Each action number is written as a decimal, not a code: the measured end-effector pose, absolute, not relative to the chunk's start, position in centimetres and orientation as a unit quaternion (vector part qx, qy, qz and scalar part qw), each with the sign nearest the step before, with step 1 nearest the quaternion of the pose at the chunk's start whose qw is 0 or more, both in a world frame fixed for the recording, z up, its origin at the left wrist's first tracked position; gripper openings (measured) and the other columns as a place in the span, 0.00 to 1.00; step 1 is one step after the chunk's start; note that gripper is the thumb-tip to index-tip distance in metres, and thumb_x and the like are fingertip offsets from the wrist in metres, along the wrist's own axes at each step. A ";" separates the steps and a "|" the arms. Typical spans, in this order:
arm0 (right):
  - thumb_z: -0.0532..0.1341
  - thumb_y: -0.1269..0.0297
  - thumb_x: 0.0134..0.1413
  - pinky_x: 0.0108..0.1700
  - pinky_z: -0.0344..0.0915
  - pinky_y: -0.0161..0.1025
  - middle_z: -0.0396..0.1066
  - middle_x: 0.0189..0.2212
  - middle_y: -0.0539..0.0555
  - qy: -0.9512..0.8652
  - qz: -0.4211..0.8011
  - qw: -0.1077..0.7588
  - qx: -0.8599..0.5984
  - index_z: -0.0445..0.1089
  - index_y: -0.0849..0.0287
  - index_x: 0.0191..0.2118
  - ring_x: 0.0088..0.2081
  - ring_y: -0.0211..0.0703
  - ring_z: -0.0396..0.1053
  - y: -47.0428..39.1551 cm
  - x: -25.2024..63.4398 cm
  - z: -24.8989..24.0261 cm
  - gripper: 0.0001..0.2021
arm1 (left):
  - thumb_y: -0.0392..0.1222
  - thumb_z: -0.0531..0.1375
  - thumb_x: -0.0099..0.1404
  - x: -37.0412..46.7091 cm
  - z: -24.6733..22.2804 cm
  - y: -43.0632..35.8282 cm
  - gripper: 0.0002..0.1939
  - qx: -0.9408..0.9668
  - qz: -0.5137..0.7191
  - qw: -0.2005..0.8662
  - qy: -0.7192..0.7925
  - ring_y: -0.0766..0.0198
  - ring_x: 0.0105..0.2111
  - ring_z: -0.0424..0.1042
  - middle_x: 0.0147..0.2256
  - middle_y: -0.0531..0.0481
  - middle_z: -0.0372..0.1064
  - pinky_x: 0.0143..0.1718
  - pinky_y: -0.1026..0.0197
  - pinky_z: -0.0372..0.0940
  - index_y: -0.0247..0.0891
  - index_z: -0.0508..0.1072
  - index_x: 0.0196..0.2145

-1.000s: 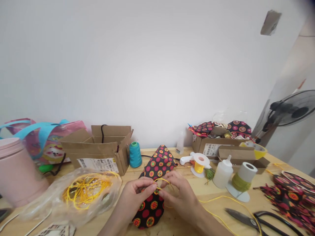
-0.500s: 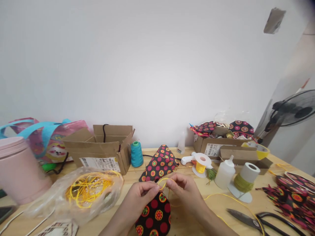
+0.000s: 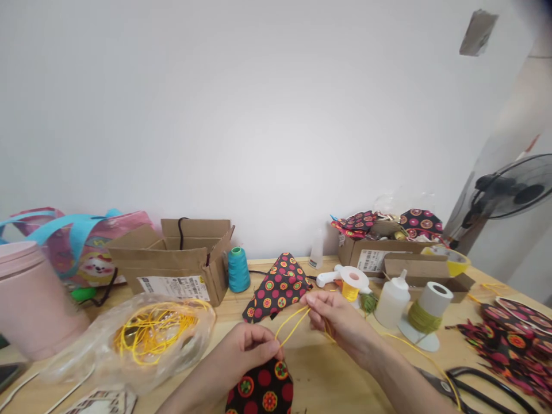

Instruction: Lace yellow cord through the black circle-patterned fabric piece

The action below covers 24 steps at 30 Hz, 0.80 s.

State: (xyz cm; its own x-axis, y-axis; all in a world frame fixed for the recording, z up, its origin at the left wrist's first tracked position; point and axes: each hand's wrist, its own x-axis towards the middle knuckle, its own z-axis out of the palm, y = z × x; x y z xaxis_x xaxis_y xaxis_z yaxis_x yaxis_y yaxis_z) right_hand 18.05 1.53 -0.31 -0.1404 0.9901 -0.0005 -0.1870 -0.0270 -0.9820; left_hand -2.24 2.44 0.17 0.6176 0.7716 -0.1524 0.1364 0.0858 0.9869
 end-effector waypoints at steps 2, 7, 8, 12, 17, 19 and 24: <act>0.63 0.50 0.40 0.23 0.52 0.30 0.57 0.14 0.44 -0.472 0.559 0.528 -0.431 0.70 0.64 0.26 0.17 0.28 0.50 2.0 18.8 -0.2 0.18 | 0.46 0.60 0.53 -2.3 0.4 2.3 0.12 0.611 0.245 0.656 0.369 0.66 0.27 0.66 0.25 0.51 0.72 0.31 0.67 0.56 0.34 0.74 0.23; 0.66 0.54 0.35 0.24 0.55 0.32 0.67 0.16 0.48 -0.467 0.456 0.587 -0.479 0.72 0.62 0.23 0.19 0.32 0.57 3.0 19.9 -0.3 0.14 | 0.46 0.63 0.50 -1.9 0.4 1.8 0.11 0.566 0.236 0.703 0.361 0.64 0.28 0.67 0.26 0.49 0.74 0.33 0.65 0.57 0.35 0.75 0.20; 0.67 0.54 0.33 0.24 0.56 0.32 0.68 0.16 0.49 -0.467 0.438 0.596 -0.484 0.73 0.62 0.22 0.19 0.33 0.58 3.1 19.9 -0.4 0.14 | 0.47 0.64 0.48 -1.7 0.1 1.7 0.11 0.561 0.227 0.712 0.356 0.64 0.27 0.68 0.25 0.48 0.74 0.32 0.65 0.57 0.35 0.75 0.19; 0.68 0.56 0.28 0.25 0.61 0.35 0.71 0.18 0.51 -0.469 0.387 0.628 -0.486 0.74 0.60 0.21 0.22 0.39 0.64 3.2 19.3 -0.7 0.13 | 0.48 0.65 0.44 -1.3 -0.9 1.5 0.12 0.568 0.200 0.721 0.343 0.64 0.25 0.68 0.23 0.49 0.75 0.30 0.66 0.57 0.35 0.75 0.17; 0.67 0.60 0.29 0.28 0.65 0.36 0.73 0.24 0.52 -0.460 0.349 0.659 -0.481 0.73 0.59 0.25 0.25 0.40 0.68 3.1 18.9 -0.7 0.11 | 0.47 0.65 0.45 -1.2 -1.6 1.5 0.11 0.575 0.187 0.709 0.364 0.66 0.24 0.68 0.22 0.51 0.75 0.29 0.66 0.57 0.36 0.75 0.18; 0.67 0.62 0.29 0.29 0.65 0.36 0.72 0.24 0.52 -0.459 0.340 0.666 -0.479 0.73 0.60 0.25 0.25 0.39 0.68 3.1 19.0 -0.7 0.11 | 0.47 0.65 0.45 -1.2 -1.8 1.4 0.11 0.572 0.184 0.709 0.369 0.66 0.25 0.69 0.22 0.52 0.75 0.29 0.66 0.57 0.36 0.74 0.18; 0.67 0.62 0.29 0.28 0.66 0.36 0.71 0.22 0.51 -0.466 0.326 0.671 -0.475 0.72 0.60 0.27 0.24 0.39 0.68 3.0 18.9 -0.5 0.12 | 0.47 0.65 0.45 -1.2 -2.2 1.3 0.11 0.559 0.181 0.714 0.381 0.66 0.26 0.69 0.22 0.53 0.74 0.31 0.66 0.57 0.35 0.73 0.19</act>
State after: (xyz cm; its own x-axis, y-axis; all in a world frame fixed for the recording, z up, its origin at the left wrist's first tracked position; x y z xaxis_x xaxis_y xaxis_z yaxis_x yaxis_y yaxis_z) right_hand 18.89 3.03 -0.48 0.3531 0.8808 0.3154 0.0043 0.3356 -0.9420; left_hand -1.22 1.27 -2.16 0.6440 0.6849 -0.3410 0.1671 0.3091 0.9362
